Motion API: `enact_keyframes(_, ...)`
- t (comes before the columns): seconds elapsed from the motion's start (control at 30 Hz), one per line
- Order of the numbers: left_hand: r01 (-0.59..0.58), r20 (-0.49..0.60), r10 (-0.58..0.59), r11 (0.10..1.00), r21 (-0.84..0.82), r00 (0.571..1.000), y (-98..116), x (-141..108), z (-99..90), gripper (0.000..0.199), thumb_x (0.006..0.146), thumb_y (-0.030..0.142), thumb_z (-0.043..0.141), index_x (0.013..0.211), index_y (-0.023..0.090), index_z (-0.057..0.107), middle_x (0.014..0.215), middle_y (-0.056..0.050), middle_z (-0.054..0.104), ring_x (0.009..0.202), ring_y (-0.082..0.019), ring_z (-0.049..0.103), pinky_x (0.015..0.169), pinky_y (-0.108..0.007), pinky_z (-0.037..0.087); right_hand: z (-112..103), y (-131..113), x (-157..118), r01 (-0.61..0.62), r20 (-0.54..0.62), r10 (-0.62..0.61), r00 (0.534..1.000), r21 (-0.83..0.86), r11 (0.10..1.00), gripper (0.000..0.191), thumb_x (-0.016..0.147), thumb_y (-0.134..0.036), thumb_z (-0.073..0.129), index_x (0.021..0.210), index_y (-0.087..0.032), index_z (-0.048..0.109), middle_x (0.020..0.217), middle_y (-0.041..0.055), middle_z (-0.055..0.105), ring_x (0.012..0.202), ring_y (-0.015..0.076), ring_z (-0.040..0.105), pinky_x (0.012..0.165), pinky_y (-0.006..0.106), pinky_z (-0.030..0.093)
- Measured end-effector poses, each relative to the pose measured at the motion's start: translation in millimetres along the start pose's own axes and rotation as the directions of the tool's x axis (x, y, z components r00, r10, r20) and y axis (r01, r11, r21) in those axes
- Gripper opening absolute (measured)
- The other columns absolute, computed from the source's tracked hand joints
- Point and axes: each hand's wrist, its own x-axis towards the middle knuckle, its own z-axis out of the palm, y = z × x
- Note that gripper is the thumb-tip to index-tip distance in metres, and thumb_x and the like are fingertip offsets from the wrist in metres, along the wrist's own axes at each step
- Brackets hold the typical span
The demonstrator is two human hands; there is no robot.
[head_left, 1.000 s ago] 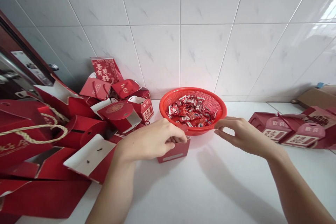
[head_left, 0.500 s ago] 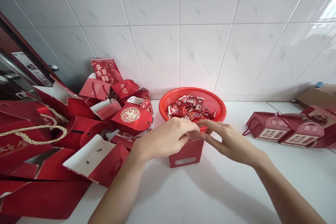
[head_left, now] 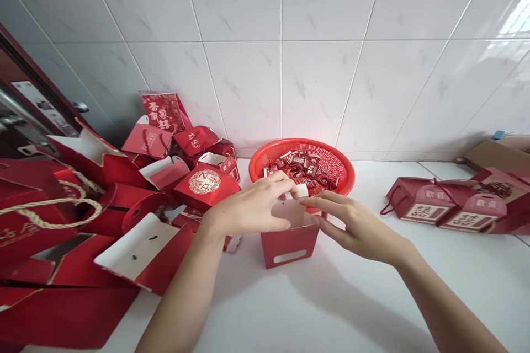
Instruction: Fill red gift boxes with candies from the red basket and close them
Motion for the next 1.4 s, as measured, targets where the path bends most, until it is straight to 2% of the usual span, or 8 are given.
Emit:
enact_keyframes(0.2, -0.016, 0.059, 0.022, 0.995, -0.098, 0.998, -10, 7, -1.2, 0.051, 0.078, 0.039, 0.075, 0.127, 0.032, 0.063, 0.127, -0.004, 0.054, 0.101, -0.020, 0.061, 0.078, -0.031, 0.052, 1, -2, 1, -0.018, 0.054, 0.013, 0.998, 0.087, 0.996, 0.028, 0.107, -0.032, 0.041, 0.122, -0.024, 0.063, 0.099, 0.0074, 0.074, 0.080, 0.0199, 0.070, 0.072, 0.034, 0.056)
enact_keyframes(0.53, -0.094, 0.113, 0.104, 0.991, -0.092, 0.988, -14, 15, -4.1, 0.050, 0.076, 0.014, 0.064, 0.124, 0.026, 0.070, 0.119, -0.005, 0.065, 0.096, -0.020, 0.062, 0.076, -0.029, 0.049, 1, 2, 2, -0.071, 0.105, 0.055, 0.993, 0.156, 0.985, 0.028, 0.108, -0.035, 0.038, 0.116, -0.024, 0.063, 0.095, 0.0040, 0.074, 0.077, 0.0174, 0.067, 0.070, 0.031, 0.051)
enact_keyframes(0.7, -0.117, 0.078, 0.124, 0.989, -0.087, 0.989, -14, 16, -0.7, 0.046, 0.078, 0.012, 0.057, 0.119, 0.025, 0.072, 0.115, -0.005, 0.069, 0.091, -0.019, 0.064, 0.072, -0.028, 0.048, -1, 5, 2, -0.070, 0.124, 0.042, 0.991, 0.232, 0.970, 0.028, 0.107, -0.036, 0.042, 0.115, -0.025, 0.065, 0.097, 0.0036, 0.075, 0.079, 0.0168, 0.066, 0.071, 0.031, 0.052)
enact_keyframes(0.77, -0.123, 0.077, 0.131, 0.987, -0.100, 0.988, -14, 16, 0.7, 0.045, 0.079, 0.012, 0.056, 0.119, 0.025, 0.073, 0.117, -0.005, 0.068, 0.090, -0.018, 0.064, 0.071, -0.027, 0.048, -6, 9, 1, -0.070, 0.104, 0.041, 0.994, 0.294, 0.953, 0.026, 0.106, -0.038, 0.046, 0.114, -0.025, 0.067, 0.102, 0.0041, 0.076, 0.086, 0.0175, 0.069, 0.075, 0.030, 0.054)
enact_keyframes(0.87, -0.110, 0.085, 0.119, 0.989, -0.098, 0.989, -14, 15, 1.7, 0.045, 0.081, 0.013, 0.056, 0.122, 0.026, 0.072, 0.121, -0.006, 0.066, 0.091, -0.018, 0.065, 0.070, -0.027, 0.049, -14, 20, 0, -0.080, -0.027, 0.094, 0.995, 0.323, 0.943, 0.026, 0.103, -0.041, 0.052, 0.107, -0.023, 0.071, 0.099, 0.0041, 0.077, 0.087, 0.0187, 0.071, 0.076, 0.030, 0.055)
enact_keyframes(1.0, -0.083, 0.066, 0.089, 0.992, -0.094, 0.994, -11, 9, 0.6, 0.040, 0.086, 0.020, 0.057, 0.122, 0.027, 0.073, 0.126, -0.005, 0.064, 0.090, -0.018, 0.067, 0.071, -0.029, 0.050, -15, 40, 1, -0.163, -0.150, 0.195, 0.969, 0.200, 0.966, 0.027, 0.102, -0.041, 0.053, 0.102, -0.022, 0.071, 0.102, 0.0068, 0.077, 0.094, 0.0225, 0.071, 0.081, 0.035, 0.056)
enact_keyframes(1.17, -0.121, -0.018, 0.120, 0.990, -0.075, 0.993, -4, 0, -4.2, 0.033, 0.089, 0.029, 0.061, 0.119, 0.027, 0.074, 0.129, -0.006, 0.067, 0.100, -0.021, 0.067, 0.074, -0.029, 0.053, -2, 56, 3, -0.167, -0.042, 0.165, 0.985, -0.062, 0.984, 0.026, 0.101, -0.033, 0.049, 0.112, -0.021, 0.070, 0.106, 0.0108, 0.075, 0.094, 0.0260, 0.070, 0.080, 0.042, 0.056)
enact_keyframes(1.4, -0.193, -0.128, 0.180, 0.976, -0.102, 0.975, -3, -5, -10.4, 0.026, 0.091, 0.030, 0.066, 0.115, 0.027, 0.076, 0.128, -0.005, 0.069, 0.105, -0.022, 0.067, 0.083, -0.030, 0.056, 5, 56, 4, -0.130, 0.027, 0.137, 0.990, -0.168, 0.977, 0.023, 0.100, -0.029, 0.050, 0.102, -0.022, 0.072, 0.097, 0.0093, 0.075, 0.091, 0.0263, 0.069, 0.082, 0.043, 0.056)
